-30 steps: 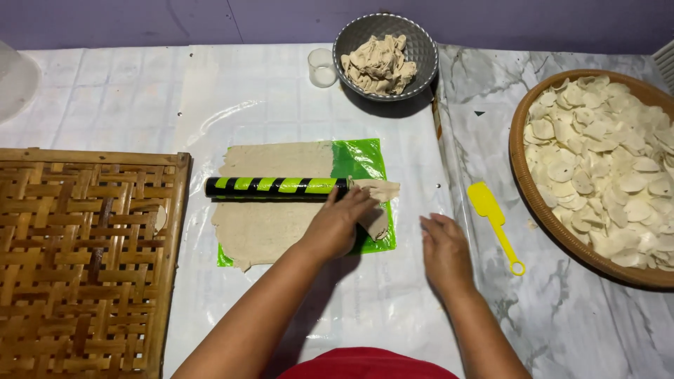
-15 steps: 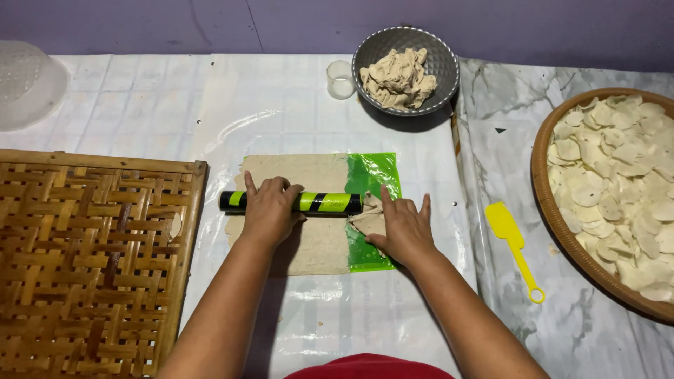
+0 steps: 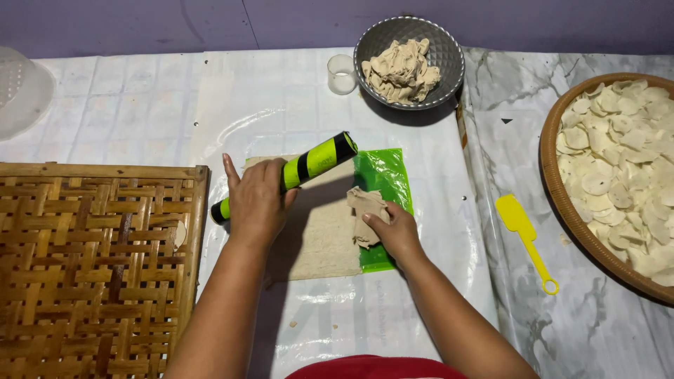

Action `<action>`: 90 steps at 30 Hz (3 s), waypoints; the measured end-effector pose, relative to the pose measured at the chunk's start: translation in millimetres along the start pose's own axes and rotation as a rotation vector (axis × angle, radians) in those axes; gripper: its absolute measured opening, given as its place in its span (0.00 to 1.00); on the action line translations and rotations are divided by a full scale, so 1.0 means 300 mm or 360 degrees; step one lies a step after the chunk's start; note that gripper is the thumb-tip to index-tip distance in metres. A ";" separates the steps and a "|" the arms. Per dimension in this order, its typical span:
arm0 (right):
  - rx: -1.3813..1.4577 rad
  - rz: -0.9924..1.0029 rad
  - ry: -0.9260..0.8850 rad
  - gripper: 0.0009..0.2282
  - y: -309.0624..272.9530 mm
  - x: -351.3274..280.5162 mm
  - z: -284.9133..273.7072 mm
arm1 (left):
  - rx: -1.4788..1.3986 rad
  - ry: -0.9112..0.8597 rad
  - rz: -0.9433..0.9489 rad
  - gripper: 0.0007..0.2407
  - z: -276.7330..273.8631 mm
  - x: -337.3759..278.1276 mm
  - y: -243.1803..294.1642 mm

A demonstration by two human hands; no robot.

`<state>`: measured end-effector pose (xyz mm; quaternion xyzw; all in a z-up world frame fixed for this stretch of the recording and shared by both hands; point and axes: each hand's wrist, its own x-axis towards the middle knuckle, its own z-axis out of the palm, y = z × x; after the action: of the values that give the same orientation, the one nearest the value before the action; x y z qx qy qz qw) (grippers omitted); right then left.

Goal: Rolling out a flat piece of dough using a rolling pin on a workspace.

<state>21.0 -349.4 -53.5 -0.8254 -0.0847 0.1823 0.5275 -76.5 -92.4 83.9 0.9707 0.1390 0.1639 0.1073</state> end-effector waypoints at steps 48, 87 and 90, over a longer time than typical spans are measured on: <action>-0.1690 -0.0225 -0.0147 0.34 -0.246 0.206 -0.121 | 0.0041 -0.0465 -0.0209 0.28 0.347 0.109 0.094; -0.1624 -0.0368 -0.0043 0.33 -0.262 0.311 -0.122 | 0.0033 -0.0248 -0.0246 0.26 0.374 0.221 0.069; -0.1616 -0.0311 -0.0089 0.34 -0.243 0.244 -0.123 | -0.0008 -0.0198 -0.0213 0.26 0.358 0.142 0.084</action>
<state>106.4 -325.0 10.6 -0.9605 -0.2533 0.0900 0.0725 5.3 -120.4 3.3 0.9673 0.1963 0.0959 0.1289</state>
